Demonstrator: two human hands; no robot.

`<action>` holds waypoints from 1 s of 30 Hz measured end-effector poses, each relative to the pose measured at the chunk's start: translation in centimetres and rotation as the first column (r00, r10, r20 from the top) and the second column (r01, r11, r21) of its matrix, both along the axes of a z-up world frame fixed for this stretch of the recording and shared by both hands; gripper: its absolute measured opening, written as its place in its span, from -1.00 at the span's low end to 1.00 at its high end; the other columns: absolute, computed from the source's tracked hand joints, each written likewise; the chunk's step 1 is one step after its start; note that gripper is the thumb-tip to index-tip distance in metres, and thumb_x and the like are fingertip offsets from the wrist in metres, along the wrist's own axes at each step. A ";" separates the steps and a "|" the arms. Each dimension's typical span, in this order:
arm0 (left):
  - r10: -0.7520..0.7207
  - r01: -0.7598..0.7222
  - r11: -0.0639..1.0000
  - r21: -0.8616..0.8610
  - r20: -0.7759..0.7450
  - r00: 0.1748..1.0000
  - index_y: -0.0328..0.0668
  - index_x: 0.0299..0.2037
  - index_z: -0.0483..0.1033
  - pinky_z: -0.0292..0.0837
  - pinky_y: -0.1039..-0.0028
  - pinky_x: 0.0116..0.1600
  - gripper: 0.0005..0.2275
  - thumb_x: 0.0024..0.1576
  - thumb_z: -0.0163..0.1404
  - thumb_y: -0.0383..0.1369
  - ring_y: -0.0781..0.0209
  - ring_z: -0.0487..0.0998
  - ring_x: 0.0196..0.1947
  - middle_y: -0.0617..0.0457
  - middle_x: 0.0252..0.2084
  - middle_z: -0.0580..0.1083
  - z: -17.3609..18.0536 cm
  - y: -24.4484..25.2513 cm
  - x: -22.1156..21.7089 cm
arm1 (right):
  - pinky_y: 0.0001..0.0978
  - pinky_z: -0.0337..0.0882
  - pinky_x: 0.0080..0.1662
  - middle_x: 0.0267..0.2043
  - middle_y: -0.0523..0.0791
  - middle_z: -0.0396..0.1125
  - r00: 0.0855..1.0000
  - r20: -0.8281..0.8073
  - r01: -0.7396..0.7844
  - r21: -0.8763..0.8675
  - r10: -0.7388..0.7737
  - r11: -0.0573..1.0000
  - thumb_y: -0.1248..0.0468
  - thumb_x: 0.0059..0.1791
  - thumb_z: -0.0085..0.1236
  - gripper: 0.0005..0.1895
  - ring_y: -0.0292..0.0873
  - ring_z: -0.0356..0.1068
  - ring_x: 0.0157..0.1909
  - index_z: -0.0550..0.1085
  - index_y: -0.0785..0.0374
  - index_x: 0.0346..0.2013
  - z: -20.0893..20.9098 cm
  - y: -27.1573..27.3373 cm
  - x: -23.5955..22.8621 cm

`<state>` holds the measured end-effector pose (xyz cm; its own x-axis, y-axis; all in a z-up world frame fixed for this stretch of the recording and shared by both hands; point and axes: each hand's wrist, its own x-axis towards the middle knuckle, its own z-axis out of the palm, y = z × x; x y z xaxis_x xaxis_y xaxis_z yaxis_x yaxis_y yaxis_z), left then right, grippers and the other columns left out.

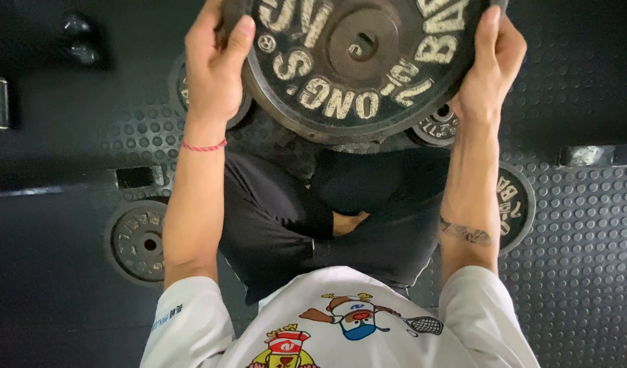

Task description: The person is sitting on the gym floor and stacking various weight plates onto a vertical storage peg.

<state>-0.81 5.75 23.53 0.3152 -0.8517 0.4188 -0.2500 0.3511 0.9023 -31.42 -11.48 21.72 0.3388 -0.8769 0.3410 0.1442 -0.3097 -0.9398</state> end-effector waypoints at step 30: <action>0.516 -0.042 0.571 0.820 -0.318 0.796 -0.33 0.28 0.25 0.21 0.24 0.34 -0.39 0.14 -0.10 -0.01 -0.02 0.29 0.35 -0.14 0.35 0.29 -23.5 -4.3 1.0 | -0.40 0.22 -0.17 -0.44 -0.26 0.23 0.880 -0.471 0.296 0.647 0.063 0.703 -0.05 0.09 -0.04 -0.65 -0.34 0.18 -0.35 0.27 0.07 -0.44 -18.4 -1.4 3.9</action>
<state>0.21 1.45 0.03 0.5396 -0.5912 -0.5994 0.3317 -0.5051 0.7968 -27.52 -12.92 3.34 0.1656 -0.8365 -0.5223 -0.3141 0.4573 -0.8320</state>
